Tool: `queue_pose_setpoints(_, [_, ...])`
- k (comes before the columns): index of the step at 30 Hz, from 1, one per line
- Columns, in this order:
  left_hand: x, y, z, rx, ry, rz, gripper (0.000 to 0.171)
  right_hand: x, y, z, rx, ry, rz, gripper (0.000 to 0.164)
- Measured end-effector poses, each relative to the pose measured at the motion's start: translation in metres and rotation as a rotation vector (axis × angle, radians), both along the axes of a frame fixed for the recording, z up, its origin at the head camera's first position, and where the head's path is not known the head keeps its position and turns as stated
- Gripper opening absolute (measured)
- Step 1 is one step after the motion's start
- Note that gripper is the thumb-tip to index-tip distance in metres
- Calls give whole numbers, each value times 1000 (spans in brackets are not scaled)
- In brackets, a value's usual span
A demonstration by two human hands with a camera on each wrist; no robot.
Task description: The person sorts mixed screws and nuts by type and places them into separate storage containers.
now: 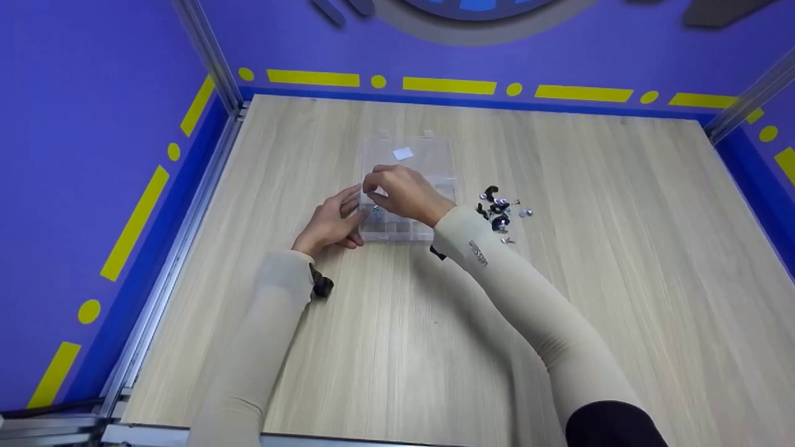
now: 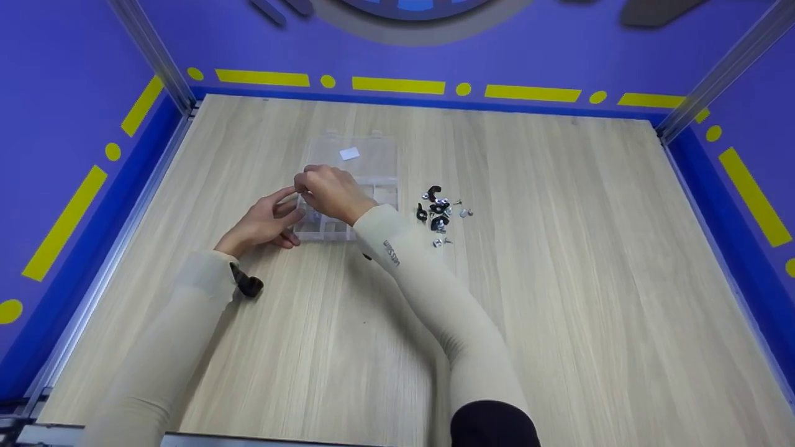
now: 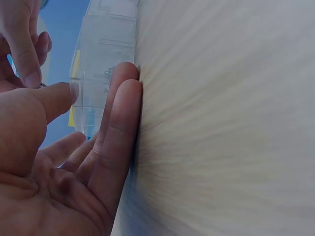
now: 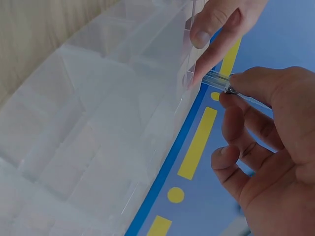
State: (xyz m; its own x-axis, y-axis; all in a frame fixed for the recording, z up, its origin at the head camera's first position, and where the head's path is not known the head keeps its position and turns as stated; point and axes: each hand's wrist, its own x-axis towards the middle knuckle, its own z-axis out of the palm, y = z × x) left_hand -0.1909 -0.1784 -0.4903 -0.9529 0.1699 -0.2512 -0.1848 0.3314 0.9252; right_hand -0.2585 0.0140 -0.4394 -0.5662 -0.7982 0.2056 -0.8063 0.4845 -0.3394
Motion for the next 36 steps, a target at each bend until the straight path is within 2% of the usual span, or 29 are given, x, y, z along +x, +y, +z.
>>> queue_pose_setpoints(11, [-1,0,-1,-20,-4,-2,67,0,-7,-4,102,6,2,12])
queue_pose_setpoints(18, [-1,-1,-2,-31,8,-10,67,-2,-12,-11,123,-13,12,9])
queue_pose_setpoints(36, [-1,0,-2,-43,20,0,64,-5,-18,-16,185,-10,-43,6])
